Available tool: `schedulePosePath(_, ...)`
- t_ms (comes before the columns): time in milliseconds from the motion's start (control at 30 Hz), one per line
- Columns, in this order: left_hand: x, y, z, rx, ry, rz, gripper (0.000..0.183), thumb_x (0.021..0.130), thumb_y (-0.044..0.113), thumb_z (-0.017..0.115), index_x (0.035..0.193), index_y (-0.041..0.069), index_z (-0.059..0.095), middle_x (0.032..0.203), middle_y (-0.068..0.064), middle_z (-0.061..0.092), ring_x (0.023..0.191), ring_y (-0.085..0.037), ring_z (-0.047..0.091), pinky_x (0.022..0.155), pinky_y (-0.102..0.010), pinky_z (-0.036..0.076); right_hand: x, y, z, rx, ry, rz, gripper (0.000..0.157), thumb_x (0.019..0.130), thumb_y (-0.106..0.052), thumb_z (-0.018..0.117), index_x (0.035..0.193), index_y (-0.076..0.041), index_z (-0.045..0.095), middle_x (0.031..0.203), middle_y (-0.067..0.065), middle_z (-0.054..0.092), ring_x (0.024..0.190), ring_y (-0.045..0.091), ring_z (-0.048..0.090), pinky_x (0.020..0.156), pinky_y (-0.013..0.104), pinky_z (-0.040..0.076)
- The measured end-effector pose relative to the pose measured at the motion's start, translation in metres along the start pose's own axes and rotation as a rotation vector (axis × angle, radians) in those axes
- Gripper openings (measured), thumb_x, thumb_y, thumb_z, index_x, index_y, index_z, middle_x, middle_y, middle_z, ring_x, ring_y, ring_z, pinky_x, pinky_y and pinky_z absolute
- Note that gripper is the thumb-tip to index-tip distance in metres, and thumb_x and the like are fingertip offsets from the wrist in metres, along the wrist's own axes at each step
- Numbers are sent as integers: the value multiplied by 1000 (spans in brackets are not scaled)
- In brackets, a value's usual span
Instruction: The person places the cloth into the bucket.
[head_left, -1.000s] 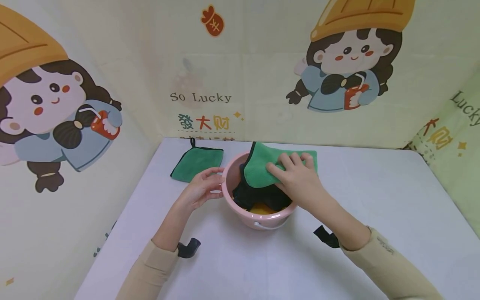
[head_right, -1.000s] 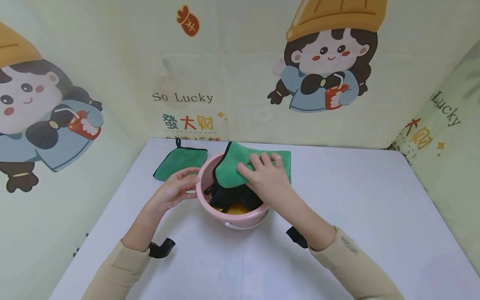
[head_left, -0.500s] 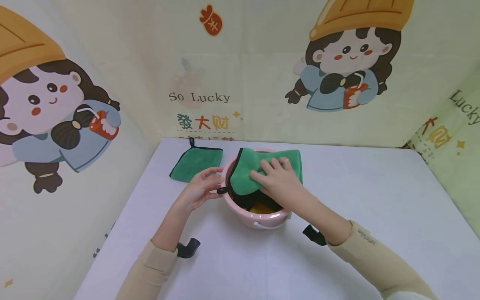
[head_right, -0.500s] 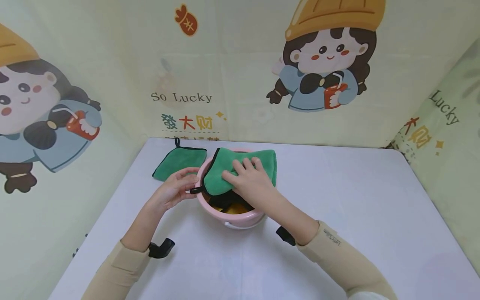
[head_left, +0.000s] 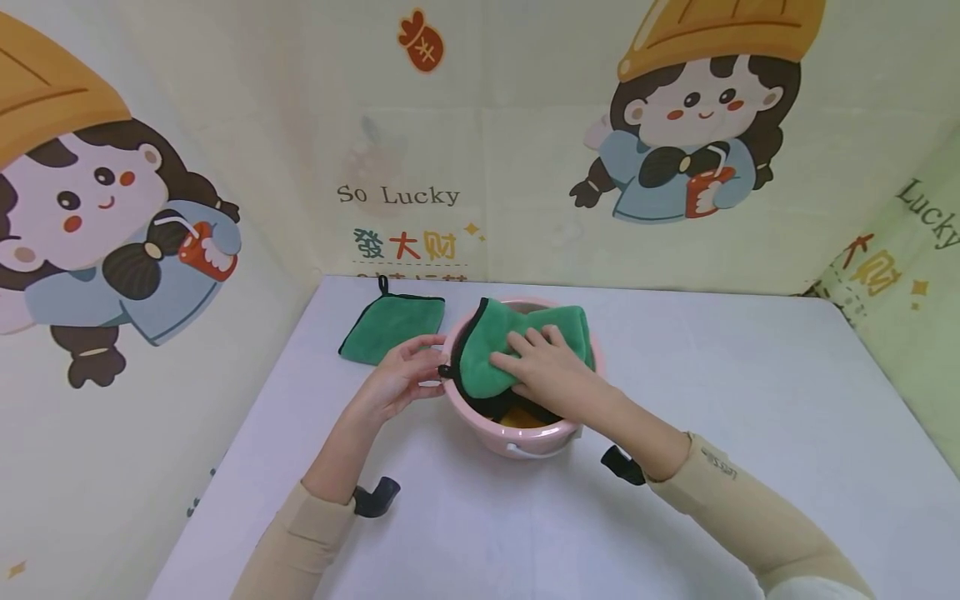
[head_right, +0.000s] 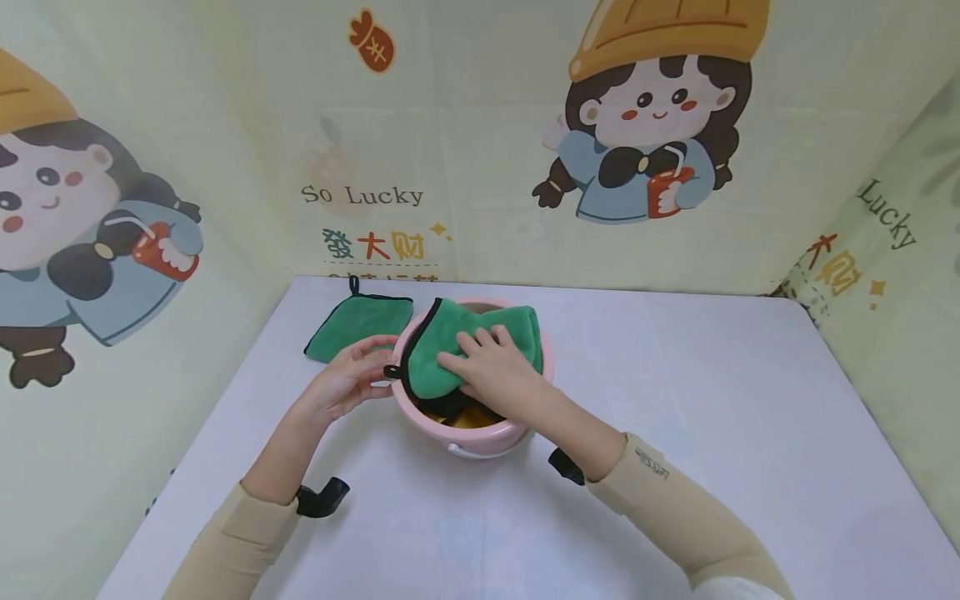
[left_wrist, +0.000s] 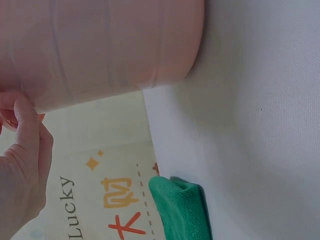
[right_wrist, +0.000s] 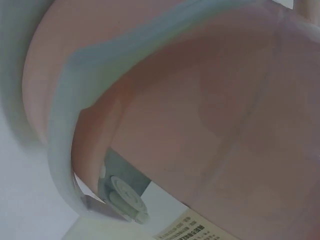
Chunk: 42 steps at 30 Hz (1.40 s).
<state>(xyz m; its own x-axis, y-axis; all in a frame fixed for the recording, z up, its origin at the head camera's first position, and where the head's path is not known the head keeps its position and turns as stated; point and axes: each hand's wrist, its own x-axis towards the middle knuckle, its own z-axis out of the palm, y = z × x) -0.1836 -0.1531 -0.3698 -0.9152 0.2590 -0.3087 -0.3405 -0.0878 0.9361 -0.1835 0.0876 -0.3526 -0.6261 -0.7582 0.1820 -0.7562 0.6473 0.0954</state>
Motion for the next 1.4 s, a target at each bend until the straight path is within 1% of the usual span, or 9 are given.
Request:
schedulePosePath(200, 0, 0, -1, 10, -13, 12, 46, 89, 11, 57, 132, 5, 41, 98, -3, 60, 78, -18, 62, 72, -35, 55, 3, 1, 4, -7, -77, -36, 42, 82, -32, 68, 119, -21, 50, 105, 6, 50, 96, 24, 50, 80, 40, 38)
schedulePosePath(400, 1, 0, -2, 10, -29, 25, 46, 89, 12, 57, 132, 4, 40, 94, -2, 62, 78, -18, 61, 72, -35, 55, 7, 1, 5, -3, -143, -47, 44, 82, -34, 67, 120, -22, 49, 107, 6, 51, 98, 24, 50, 80, 40, 40)
schedulePosePath(733, 2, 0, -3, 10, -31, 20, 47, 89, 13, 58, 132, 4, 40, 95, -3, 61, 78, -17, 61, 72, -34, 55, 8, 0, 7, -60, -303, -77, 51, 84, -44, 61, 130, -27, 46, 121, 6, 49, 107, 24, 45, 87, 41, 39)
schedulePosePath(1000, 3, -1, -4, 16, -23, 16, 47, 89, 14, 59, 131, 5, 41, 97, -4, 61, 79, -18, 60, 73, -35, 55, 6, -2, 6, -58, -360, -82, 53, 83, -47, 60, 129, -28, 46, 121, 5, 48, 110, 24, 43, 90, 42, 37)
schedulePosePath(1100, 3, -1, -3, 16, -23, 14, 47, 89, 14, 59, 131, 5, 41, 97, -4, 61, 79, -18, 60, 73, -35, 55, 6, -1, 5, -44, -350, -82, 52, 82, -47, 61, 128, -28, 45, 119, 5, 47, 109, 24, 44, 90, 42, 37)
schedulePosePath(1233, 2, -1, -3, 16, -29, 12, 47, 89, 14, 59, 131, 5, 41, 100, -4, 60, 79, -18, 61, 74, -35, 54, 4, 3, 3, 7, -286, -94, 54, 80, -47, 64, 128, -28, 45, 115, 4, 47, 108, 23, 44, 91, 44, 36)
schedulePosePath(1300, 2, 0, -3, 17, -30, 12, 46, 89, 14, 58, 131, 5, 41, 100, -4, 61, 80, -18, 61, 74, -35, 54, 2, 6, 1, 55, -225, -103, 56, 80, -48, 64, 129, -29, 45, 116, 2, 47, 108, 22, 44, 92, 46, 34)
schedulePosePath(1400, 2, 0, -2, 17, -32, 14, 47, 89, 14, 58, 131, 5, 41, 100, -4, 61, 80, -18, 61, 74, -35, 54, -2, 14, -4, 159, -82, -93, 56, 80, -48, 63, 129, -27, 46, 119, 0, 47, 109, 20, 45, 94, 48, 31)
